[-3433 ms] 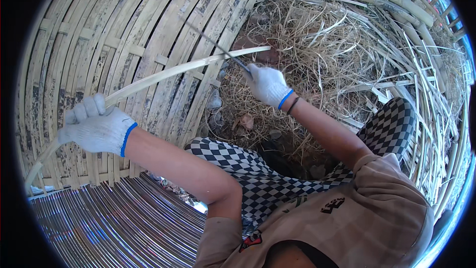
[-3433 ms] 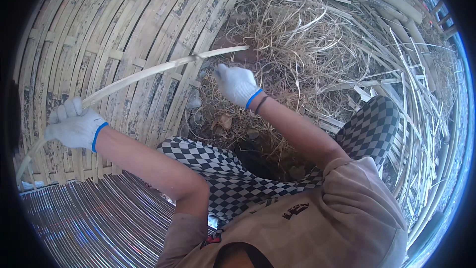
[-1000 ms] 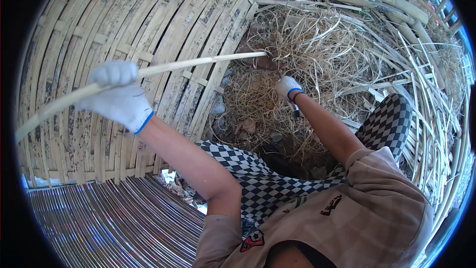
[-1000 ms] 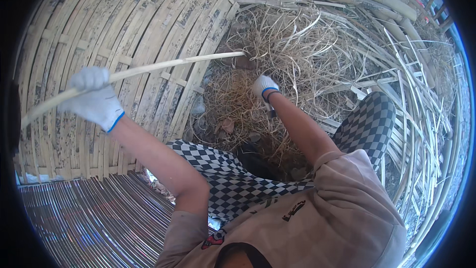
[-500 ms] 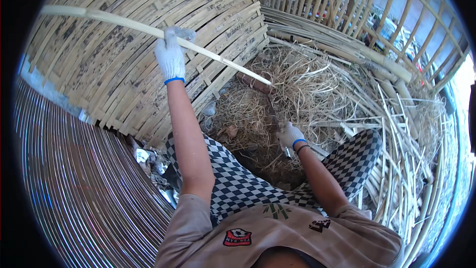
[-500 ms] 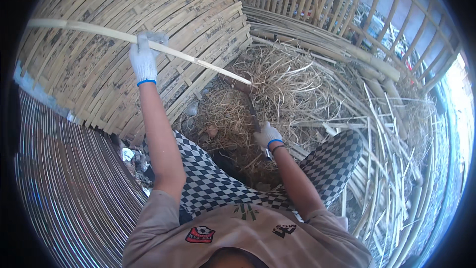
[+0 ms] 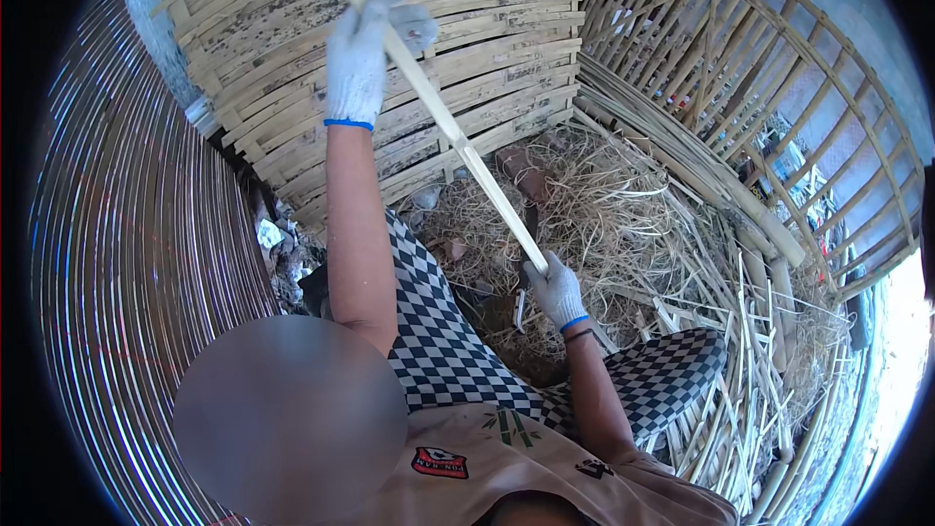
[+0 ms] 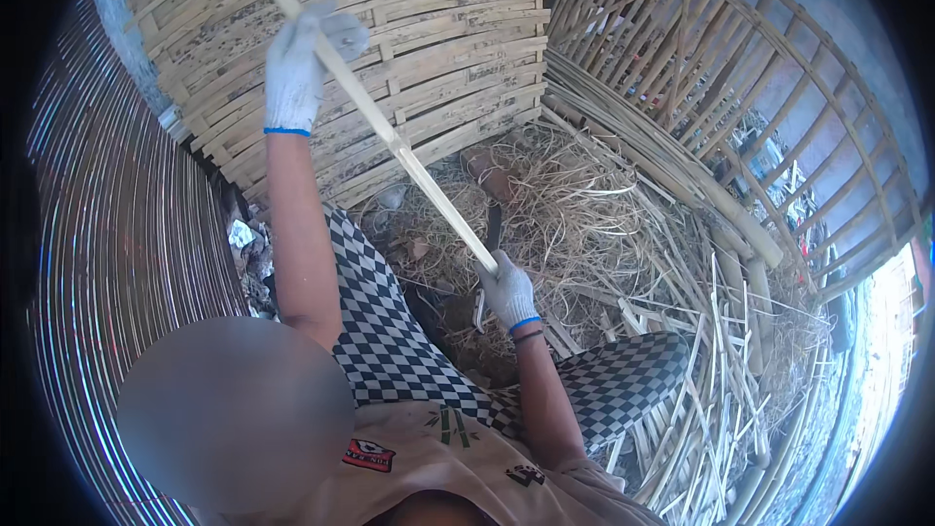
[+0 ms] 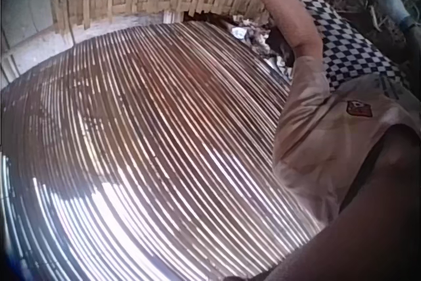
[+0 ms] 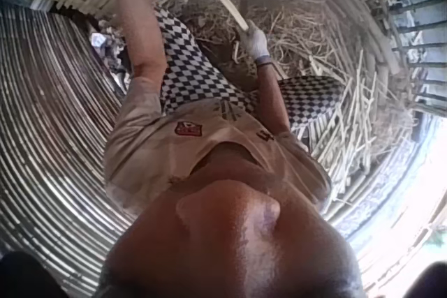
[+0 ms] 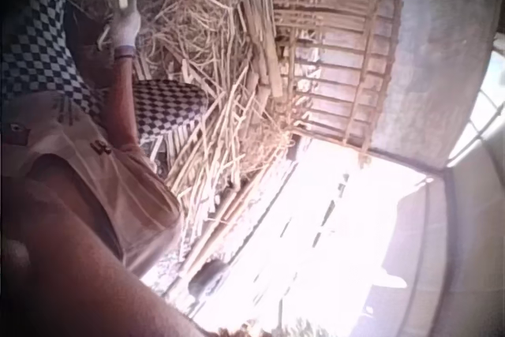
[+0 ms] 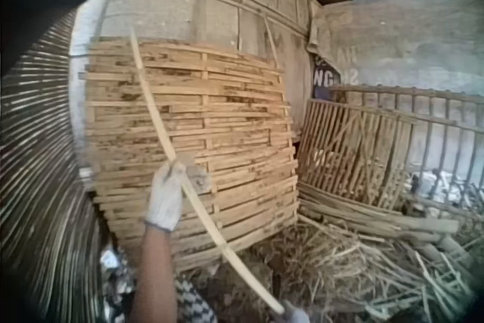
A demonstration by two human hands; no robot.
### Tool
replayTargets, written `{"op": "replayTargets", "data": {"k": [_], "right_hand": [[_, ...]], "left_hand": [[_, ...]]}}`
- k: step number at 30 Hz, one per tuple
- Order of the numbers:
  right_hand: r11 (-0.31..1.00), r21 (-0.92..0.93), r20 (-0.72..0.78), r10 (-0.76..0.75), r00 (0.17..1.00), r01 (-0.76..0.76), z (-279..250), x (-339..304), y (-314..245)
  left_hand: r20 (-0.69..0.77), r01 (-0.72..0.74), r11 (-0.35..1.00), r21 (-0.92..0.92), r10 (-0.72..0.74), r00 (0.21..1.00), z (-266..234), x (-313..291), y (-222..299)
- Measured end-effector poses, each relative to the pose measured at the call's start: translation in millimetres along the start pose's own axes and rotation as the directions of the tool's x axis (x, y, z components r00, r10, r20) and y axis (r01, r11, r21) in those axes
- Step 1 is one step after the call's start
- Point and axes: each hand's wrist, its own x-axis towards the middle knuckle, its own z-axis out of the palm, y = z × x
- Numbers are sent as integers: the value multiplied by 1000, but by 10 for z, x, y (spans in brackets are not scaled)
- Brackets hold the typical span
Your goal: Shaving or stripping a thin strip of bamboo using a large knife.
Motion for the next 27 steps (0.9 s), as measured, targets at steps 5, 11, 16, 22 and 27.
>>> {"op": "replayTargets", "data": {"k": [5,11,16,22,27], "right_hand": [[985,174,22,7,1000,-10,191,35,-118],[912,385,-72,-120,990,139,376,-85,-334],[824,543,-86,-137,987,162,394,-79,-339],[799,591,-40,-108,993,111,383,-6,-355],[770,636,47,-109,993,55,407,-26,-365]], "left_hand": [[288,175,979,-106,-138,948,133,-255,-379],[387,428,899,-91,-364,847,87,-751,-806],[303,382,923,50,-378,875,19,-771,-830],[313,103,871,481,-280,907,-6,-779,-751],[280,85,739,668,-355,892,-11,-776,-764]]}}
